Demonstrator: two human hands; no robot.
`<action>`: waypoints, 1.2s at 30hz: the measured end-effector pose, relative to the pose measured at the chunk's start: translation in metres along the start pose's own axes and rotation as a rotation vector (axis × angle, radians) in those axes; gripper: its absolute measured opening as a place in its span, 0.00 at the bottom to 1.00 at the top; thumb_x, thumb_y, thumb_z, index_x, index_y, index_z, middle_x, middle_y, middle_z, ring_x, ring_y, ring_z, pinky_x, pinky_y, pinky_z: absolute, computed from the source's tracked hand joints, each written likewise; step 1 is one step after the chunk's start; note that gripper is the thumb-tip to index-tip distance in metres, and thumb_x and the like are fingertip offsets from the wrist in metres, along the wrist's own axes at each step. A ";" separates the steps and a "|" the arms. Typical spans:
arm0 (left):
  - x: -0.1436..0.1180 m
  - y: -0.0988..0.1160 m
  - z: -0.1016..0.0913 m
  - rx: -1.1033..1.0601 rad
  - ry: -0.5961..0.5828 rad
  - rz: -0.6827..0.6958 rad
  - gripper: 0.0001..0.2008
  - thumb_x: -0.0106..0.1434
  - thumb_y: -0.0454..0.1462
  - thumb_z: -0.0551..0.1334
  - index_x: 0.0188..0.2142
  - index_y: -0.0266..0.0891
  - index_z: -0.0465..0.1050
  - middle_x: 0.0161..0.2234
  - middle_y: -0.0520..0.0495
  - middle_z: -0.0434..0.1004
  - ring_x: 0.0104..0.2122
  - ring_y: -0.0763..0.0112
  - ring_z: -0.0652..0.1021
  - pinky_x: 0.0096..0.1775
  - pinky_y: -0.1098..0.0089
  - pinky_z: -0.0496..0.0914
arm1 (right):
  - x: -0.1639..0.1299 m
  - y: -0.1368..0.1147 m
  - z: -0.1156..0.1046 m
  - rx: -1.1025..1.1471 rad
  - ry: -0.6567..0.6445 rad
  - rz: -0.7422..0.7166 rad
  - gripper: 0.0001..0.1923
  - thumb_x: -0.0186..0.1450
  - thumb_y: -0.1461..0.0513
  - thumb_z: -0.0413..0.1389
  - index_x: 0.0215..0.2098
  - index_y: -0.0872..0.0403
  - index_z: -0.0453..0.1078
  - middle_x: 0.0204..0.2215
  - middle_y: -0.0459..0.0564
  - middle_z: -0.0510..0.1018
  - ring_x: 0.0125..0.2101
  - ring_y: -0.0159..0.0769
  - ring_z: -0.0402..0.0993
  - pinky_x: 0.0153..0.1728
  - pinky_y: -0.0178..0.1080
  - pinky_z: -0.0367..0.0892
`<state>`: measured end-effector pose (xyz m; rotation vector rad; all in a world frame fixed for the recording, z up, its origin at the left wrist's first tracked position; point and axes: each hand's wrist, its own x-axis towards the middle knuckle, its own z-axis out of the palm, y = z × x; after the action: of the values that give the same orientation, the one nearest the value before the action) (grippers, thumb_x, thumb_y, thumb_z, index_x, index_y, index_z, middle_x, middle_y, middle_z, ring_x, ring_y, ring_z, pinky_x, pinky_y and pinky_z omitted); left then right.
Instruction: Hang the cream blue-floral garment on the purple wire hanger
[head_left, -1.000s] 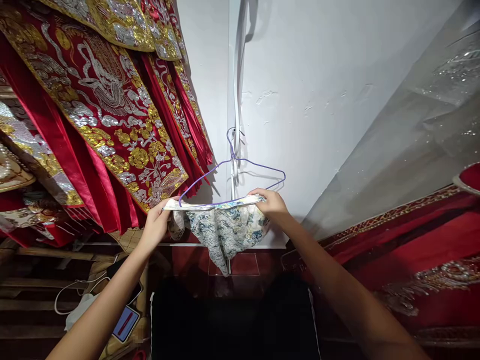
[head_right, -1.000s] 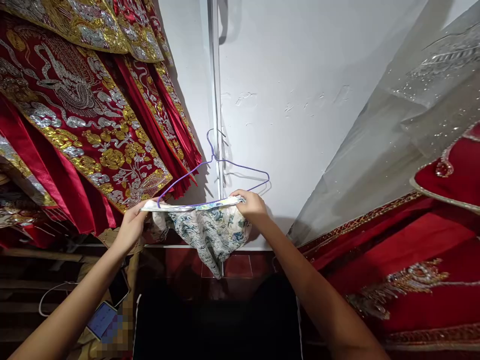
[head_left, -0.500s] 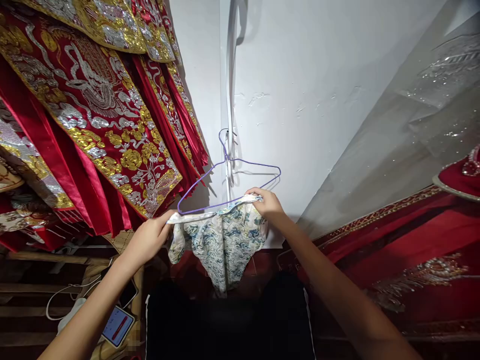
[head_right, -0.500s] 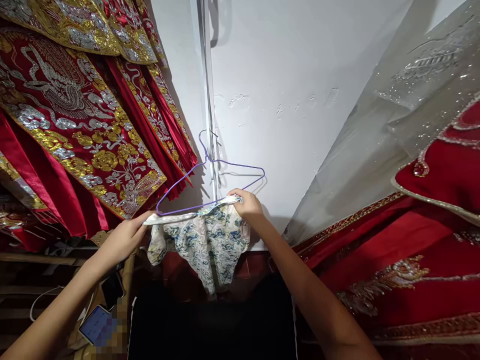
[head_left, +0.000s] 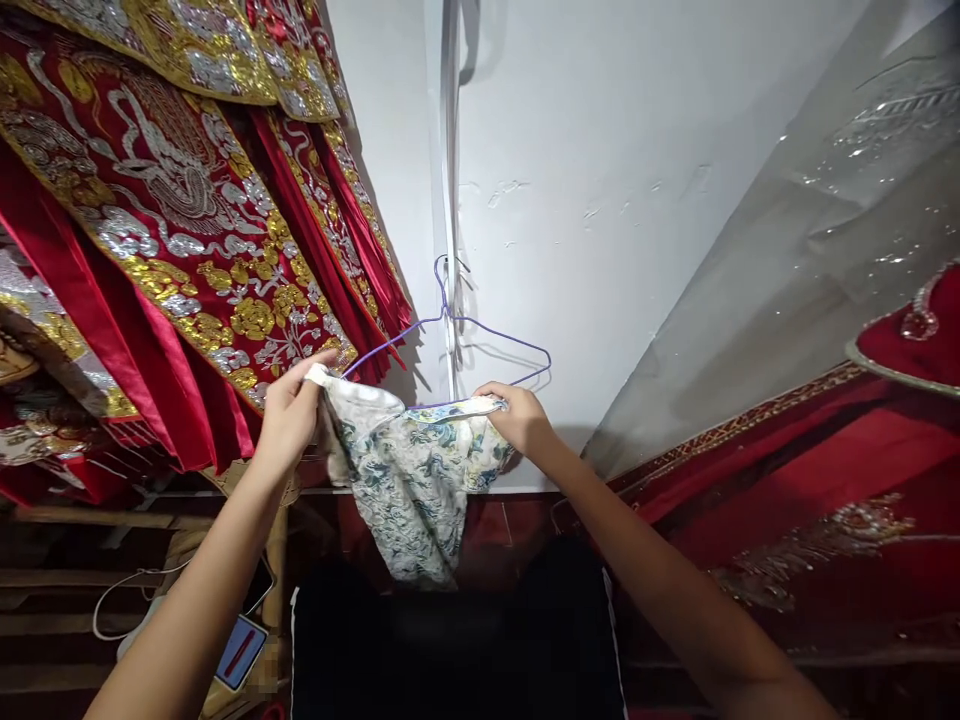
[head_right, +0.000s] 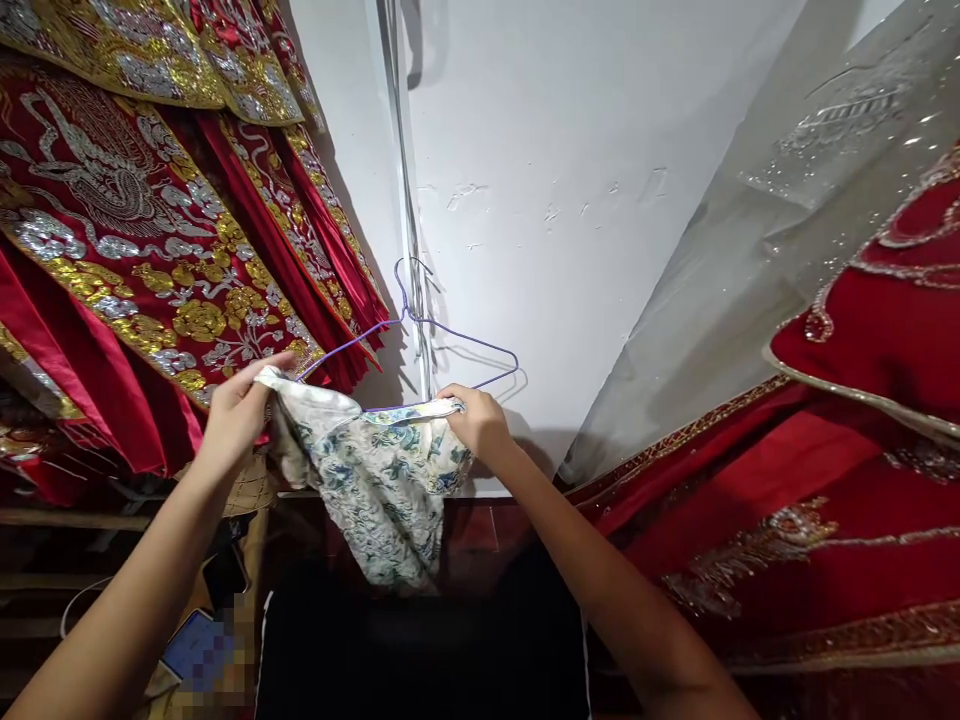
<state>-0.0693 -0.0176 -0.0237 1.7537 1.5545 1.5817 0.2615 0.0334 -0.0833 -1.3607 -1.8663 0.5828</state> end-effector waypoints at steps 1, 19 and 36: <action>0.004 0.005 -0.002 0.019 0.043 0.030 0.21 0.68 0.45 0.57 0.54 0.39 0.76 0.51 0.43 0.79 0.51 0.58 0.77 0.54 0.61 0.70 | 0.000 -0.002 0.000 0.004 0.009 0.005 0.15 0.57 0.65 0.54 0.38 0.48 0.79 0.34 0.44 0.83 0.34 0.40 0.74 0.33 0.37 0.63; 0.048 0.013 0.058 0.495 -0.088 0.342 0.13 0.66 0.36 0.53 0.37 0.37 0.76 0.23 0.49 0.71 0.24 0.69 0.71 0.31 0.71 0.59 | -0.010 0.011 -0.049 0.035 0.132 -0.008 0.39 0.54 0.67 0.56 0.65 0.48 0.65 0.32 0.47 0.79 0.27 0.36 0.70 0.33 0.38 0.66; 0.063 -0.006 0.054 0.274 -0.117 0.335 0.14 0.61 0.35 0.54 0.20 0.39 0.56 0.18 0.56 0.50 0.20 0.76 0.58 0.26 0.71 0.52 | 0.026 0.043 -0.103 0.111 0.203 -0.006 0.12 0.55 0.58 0.61 0.34 0.56 0.79 0.29 0.50 0.78 0.30 0.38 0.73 0.30 0.37 0.65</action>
<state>-0.0396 0.0592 -0.0152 2.3138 1.5424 1.4219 0.3633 0.0655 -0.0429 -1.2905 -1.6511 0.5176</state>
